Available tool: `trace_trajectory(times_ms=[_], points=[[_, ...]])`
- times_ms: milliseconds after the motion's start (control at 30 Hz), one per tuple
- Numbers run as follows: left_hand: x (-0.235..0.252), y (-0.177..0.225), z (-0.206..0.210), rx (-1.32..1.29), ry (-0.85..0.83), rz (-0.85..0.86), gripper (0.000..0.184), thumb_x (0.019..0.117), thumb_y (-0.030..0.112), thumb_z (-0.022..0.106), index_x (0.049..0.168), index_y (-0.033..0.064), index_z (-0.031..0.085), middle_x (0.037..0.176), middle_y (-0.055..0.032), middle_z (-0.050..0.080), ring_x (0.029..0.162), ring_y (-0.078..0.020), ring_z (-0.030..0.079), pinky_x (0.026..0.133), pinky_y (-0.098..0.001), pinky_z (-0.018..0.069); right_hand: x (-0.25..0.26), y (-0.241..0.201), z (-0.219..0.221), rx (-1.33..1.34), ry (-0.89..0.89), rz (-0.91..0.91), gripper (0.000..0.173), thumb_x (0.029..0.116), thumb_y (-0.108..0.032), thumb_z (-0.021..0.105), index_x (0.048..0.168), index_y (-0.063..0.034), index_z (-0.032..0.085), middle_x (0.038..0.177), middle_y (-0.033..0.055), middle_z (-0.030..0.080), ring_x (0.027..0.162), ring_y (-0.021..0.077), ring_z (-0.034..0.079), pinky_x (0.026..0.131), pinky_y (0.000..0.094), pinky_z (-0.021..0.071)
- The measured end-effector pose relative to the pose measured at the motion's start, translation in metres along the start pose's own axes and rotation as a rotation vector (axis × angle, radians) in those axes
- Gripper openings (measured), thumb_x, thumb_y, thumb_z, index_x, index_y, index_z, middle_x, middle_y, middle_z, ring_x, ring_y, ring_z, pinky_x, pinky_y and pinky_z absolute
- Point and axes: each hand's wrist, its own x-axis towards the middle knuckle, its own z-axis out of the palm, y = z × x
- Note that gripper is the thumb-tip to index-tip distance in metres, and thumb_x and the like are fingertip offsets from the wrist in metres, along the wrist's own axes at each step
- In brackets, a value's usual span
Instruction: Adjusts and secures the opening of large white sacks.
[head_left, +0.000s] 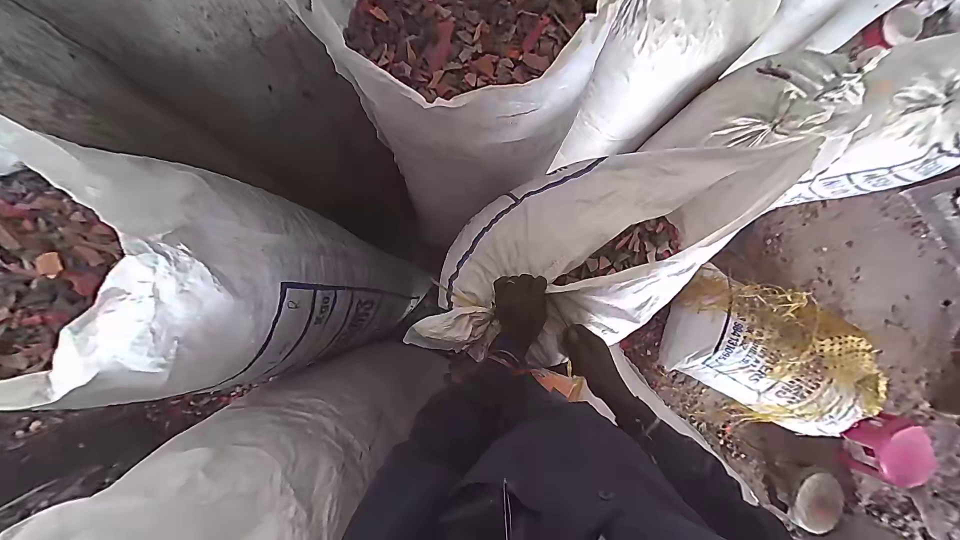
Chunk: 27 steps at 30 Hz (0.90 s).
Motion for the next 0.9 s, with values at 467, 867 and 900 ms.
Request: trace_trajectory(times_ms=[467, 867, 900], points=[[0.015, -0.001, -0.006, 0.012, -0.048, -0.05, 0.008, 0.0833, -0.001, 0.067, 0.081, -0.0009, 0.075, 0.078, -0.0168, 0.073, 0.075, -0.0353, 0.072, 0.084, -0.0579, 0.0491, 0.056, -0.072, 0.016, -0.719, 0.115, -0.265, 0.033, 0.1044, -0.013, 0.047, 0.104, 0.0097, 0.071, 0.094, 0.0295, 0.071, 0.091, 0.0475, 0.07, 0.08, 0.062, 0.053], [0.011, 0.0, -0.003, 0.031, 0.03, -0.008, 0.01, 0.0821, -0.002, 0.063, 0.079, 0.0008, 0.072, 0.076, -0.0156, 0.071, 0.073, -0.0347, 0.071, 0.081, -0.0556, 0.051, 0.056, -0.095, 0.005, -0.975, -0.033, -0.192, 0.035, 0.103, -0.018, 0.048, 0.109, 0.0092, 0.07, 0.105, 0.0324, 0.069, 0.101, 0.0518, 0.067, 0.082, 0.0652, 0.0503], [0.01, -0.001, -0.002, 0.037, 0.062, 0.004, 0.009, 0.0816, -0.001, 0.064, 0.077, 0.0015, 0.072, 0.074, -0.0146, 0.071, 0.071, -0.0334, 0.07, 0.08, -0.0541, 0.0514, 0.057, -0.105, 0.004, -1.033, -0.096, -0.139, 0.037, 0.1042, -0.02, 0.047, 0.113, 0.0084, 0.069, 0.109, 0.0329, 0.068, 0.104, 0.0525, 0.066, 0.084, 0.0662, 0.0494]])
